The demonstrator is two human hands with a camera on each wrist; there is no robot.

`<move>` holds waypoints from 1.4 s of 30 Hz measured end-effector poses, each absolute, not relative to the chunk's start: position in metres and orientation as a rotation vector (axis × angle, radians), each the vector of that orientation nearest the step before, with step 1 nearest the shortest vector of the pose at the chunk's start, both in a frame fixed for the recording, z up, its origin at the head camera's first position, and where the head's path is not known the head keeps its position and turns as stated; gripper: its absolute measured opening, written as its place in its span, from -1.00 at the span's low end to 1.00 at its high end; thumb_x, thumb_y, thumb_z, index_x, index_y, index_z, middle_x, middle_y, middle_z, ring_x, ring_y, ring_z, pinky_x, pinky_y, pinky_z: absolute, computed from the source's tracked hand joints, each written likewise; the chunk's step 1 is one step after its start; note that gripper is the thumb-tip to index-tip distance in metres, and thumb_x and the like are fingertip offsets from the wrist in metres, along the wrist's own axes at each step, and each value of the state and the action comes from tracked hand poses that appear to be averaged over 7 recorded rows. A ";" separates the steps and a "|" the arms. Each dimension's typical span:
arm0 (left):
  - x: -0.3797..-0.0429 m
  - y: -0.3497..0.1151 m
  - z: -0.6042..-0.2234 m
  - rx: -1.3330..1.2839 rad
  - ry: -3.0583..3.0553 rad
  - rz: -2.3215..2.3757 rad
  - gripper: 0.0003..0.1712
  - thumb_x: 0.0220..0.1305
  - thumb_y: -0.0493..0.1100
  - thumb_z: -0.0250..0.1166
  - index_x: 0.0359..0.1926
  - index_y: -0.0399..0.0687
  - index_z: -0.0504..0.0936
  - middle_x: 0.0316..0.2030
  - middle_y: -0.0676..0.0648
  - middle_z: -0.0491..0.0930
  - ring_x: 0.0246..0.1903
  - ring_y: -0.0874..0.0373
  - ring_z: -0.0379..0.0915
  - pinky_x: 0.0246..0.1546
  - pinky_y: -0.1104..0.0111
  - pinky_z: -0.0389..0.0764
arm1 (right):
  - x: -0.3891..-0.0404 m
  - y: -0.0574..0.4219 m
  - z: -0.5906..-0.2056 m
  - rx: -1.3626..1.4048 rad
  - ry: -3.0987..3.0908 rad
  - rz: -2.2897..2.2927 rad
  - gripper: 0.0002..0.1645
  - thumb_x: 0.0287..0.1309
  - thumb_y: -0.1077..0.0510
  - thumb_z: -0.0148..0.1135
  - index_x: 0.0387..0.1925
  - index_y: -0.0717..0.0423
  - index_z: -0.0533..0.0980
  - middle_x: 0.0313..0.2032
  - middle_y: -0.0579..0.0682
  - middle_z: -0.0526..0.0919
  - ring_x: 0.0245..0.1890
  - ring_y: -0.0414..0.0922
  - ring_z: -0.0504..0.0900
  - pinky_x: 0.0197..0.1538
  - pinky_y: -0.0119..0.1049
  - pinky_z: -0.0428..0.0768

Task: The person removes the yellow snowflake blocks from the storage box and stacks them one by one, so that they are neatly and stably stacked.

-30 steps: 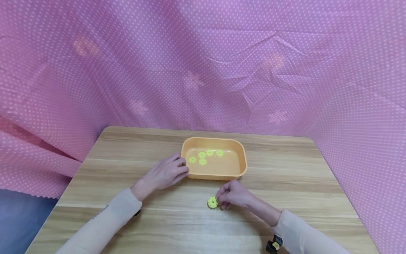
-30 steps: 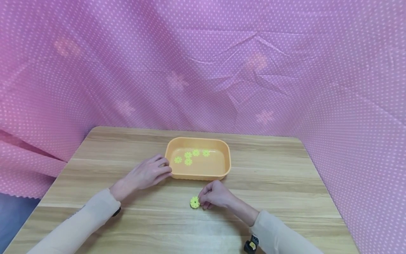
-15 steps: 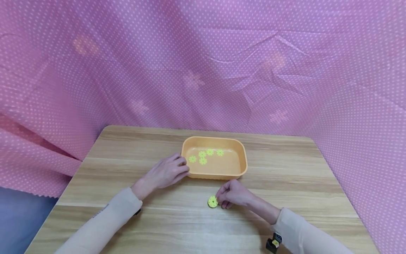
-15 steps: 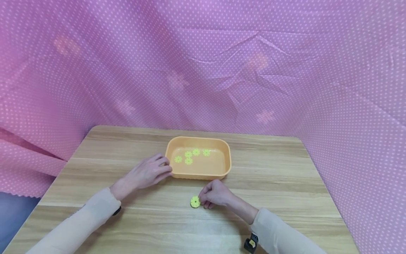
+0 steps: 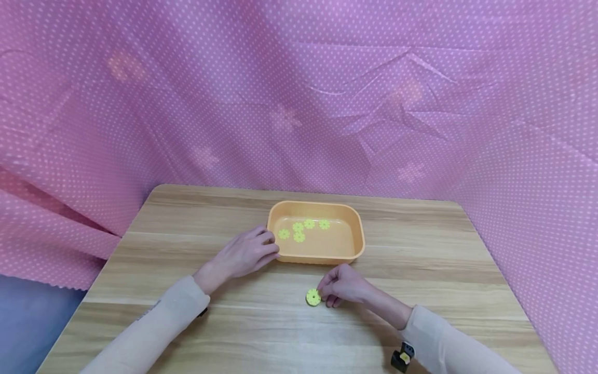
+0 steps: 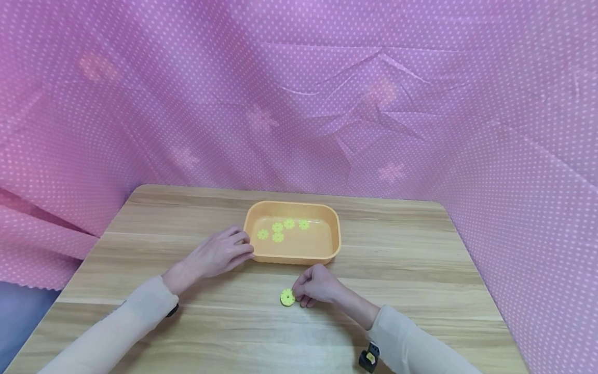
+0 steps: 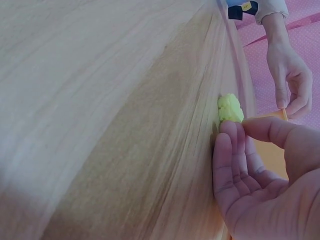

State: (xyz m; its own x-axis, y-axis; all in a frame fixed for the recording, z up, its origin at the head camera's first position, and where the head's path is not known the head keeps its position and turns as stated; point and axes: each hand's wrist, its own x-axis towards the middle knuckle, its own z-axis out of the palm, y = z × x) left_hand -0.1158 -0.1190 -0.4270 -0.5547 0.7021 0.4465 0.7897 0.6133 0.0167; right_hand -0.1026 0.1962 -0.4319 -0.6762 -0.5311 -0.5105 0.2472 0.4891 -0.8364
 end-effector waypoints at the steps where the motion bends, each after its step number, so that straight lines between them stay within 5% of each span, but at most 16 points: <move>1: -0.116 -0.119 -0.427 -1.188 -2.444 -0.303 -0.88 0.32 -0.10 0.49 -0.31 0.07 0.70 -0.26 0.04 0.65 -0.20 0.12 0.51 -0.20 0.36 0.63 | -0.102 0.196 -0.432 -0.234 1.951 -1.263 -0.87 0.17 0.35 0.36 -0.25 0.36 0.72 -0.51 0.00 0.78 -0.57 -0.22 0.68 -0.43 -0.37 0.71; 34: -0.108 -0.116 -0.428 -1.175 -2.458 -0.281 -0.91 0.34 -0.09 0.47 -0.29 0.09 0.71 -0.23 0.04 0.66 -0.18 0.13 0.52 -0.20 0.38 0.64 | -0.097 0.202 -0.433 -0.211 1.932 -1.281 -0.84 0.21 0.32 0.41 -0.20 0.37 0.71 -0.44 0.09 0.81 -0.54 -0.21 0.71 -0.38 -0.32 0.76; 42: -0.106 -0.116 -0.427 -1.177 -2.449 -0.261 -0.88 0.32 -0.09 0.50 -0.30 0.08 0.70 -0.24 0.04 0.65 -0.18 0.12 0.52 -0.21 0.38 0.64 | -0.097 0.207 -0.420 -0.231 1.865 -1.327 -0.81 0.24 0.34 0.36 -0.16 0.44 0.68 -0.35 0.24 0.82 -0.49 -0.18 0.75 -0.31 -0.26 0.80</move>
